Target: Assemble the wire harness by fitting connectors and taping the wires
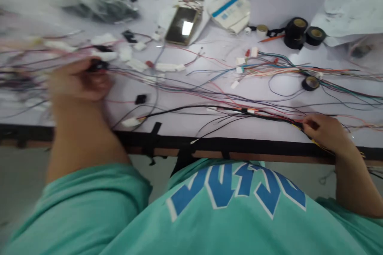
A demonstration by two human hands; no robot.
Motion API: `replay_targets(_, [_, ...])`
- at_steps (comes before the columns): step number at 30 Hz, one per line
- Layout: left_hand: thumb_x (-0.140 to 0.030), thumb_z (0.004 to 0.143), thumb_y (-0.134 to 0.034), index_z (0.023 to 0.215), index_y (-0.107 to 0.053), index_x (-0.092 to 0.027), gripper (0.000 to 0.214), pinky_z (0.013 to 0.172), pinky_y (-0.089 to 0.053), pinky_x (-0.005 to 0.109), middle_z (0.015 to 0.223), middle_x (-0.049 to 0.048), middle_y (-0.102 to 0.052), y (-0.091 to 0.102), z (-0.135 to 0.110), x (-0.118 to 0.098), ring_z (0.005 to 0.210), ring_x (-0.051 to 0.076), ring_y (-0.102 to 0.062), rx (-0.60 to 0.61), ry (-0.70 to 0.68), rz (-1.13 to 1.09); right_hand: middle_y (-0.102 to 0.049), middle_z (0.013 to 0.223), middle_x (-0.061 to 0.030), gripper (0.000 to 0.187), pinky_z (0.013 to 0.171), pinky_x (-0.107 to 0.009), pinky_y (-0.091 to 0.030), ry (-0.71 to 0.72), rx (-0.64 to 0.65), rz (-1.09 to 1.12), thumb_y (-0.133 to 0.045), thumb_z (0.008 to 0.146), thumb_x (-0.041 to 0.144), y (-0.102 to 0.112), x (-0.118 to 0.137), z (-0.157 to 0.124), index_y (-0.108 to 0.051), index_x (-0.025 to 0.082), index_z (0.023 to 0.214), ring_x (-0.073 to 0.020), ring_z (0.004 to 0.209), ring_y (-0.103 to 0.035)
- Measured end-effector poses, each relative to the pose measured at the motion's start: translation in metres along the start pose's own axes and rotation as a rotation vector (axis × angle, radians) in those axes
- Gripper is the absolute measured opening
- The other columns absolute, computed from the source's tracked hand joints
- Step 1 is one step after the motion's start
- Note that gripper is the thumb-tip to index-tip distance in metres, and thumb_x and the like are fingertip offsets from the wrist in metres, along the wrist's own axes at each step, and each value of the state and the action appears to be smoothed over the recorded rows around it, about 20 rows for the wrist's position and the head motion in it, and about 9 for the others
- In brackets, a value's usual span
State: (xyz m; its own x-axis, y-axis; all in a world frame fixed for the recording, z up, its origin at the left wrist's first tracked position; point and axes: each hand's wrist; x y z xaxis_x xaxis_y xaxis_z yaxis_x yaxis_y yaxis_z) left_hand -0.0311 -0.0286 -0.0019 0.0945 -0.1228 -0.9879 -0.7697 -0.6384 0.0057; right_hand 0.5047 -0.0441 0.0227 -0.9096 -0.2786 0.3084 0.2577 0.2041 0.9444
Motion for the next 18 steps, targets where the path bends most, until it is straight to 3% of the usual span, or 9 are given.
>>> replay_targets(1, [-0.018, 0.06, -0.059, 0.063, -0.051, -0.016, 0.009, 0.043, -0.009, 0.026, 0.045, -0.0031, -0.033, 0.005, 0.002, 0.0, 0.044, 0.01, -0.015, -0.142, 0.105, -0.041, -0.057, 0.054, -0.0002, 0.008, 0.046, -0.025, -0.029, -0.01, -0.004, 0.012, -0.049, 0.065, 0.028, 0.001, -0.001, 0.0, -0.053, 0.023, 0.06, -0.0141, 0.047, -0.047])
replay_targets(3, [-0.02, 0.055, -0.057, 0.063, -0.052, -0.017, 0.011, 0.048, -0.006, 0.027, 0.044, -0.0035, -0.031, 0.009, 0.008, 0.003, 0.047, 0.01, -0.01, -0.22, 0.132, -0.115, -0.057, 0.053, -0.0006, 0.007, 0.045, -0.027, -0.03, -0.032, -0.03, 0.029, -0.05, 0.064, 0.029, 0.002, -0.003, -0.001, -0.053, 0.024, 0.059, -0.0155, 0.046, -0.048])
replay_targets(11, [-0.023, 0.048, -0.061, 0.067, -0.054, -0.02, 0.021, 0.053, -0.008, 0.028, 0.046, -0.0067, -0.04, 0.017, 0.024, 0.014, 0.05, 0.01, -0.012, -0.098, 0.113, -0.136, -0.059, 0.056, -0.0019, 0.006, 0.046, -0.033, -0.035, 0.002, -0.09, 0.019, -0.049, 0.068, 0.031, -0.002, -0.015, -0.004, -0.052, 0.029, 0.064, -0.0214, 0.048, -0.053])
replay_targets(15, [-0.022, 0.047, -0.061, 0.068, -0.056, -0.019, 0.021, 0.051, -0.008, 0.027, 0.047, -0.0064, -0.041, 0.015, 0.02, 0.012, 0.05, 0.01, -0.012, -0.147, 0.116, -0.151, -0.066, 0.075, -0.0068, 0.015, 0.059, -0.038, -0.045, 0.138, -0.118, -0.054, -0.045, 0.078, 0.034, -0.008, -0.017, -0.003, -0.058, 0.028, 0.073, -0.0273, 0.071, -0.062])
replay_targets(18, [-0.023, 0.051, -0.064, 0.065, -0.054, -0.019, 0.018, 0.048, -0.01, 0.027, 0.047, -0.0054, -0.04, 0.013, 0.011, 0.009, 0.047, 0.01, -0.012, -0.155, 0.091, -0.12, -0.068, 0.087, -0.0098, 0.022, 0.064, -0.038, -0.047, 0.132, -0.102, -0.199, -0.042, 0.083, 0.031, -0.012, -0.017, -0.004, -0.063, 0.024, 0.08, -0.0276, 0.083, -0.063])
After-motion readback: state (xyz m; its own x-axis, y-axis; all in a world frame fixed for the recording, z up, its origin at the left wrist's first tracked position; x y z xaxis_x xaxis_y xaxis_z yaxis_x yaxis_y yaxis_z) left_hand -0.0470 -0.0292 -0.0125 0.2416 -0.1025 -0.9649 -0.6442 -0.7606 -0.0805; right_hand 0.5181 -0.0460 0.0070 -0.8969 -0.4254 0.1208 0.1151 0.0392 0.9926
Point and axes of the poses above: each hand's wrist, its own z-axis towards the middle knuckle, its own y-axis out of the back of the hand, x = y × z
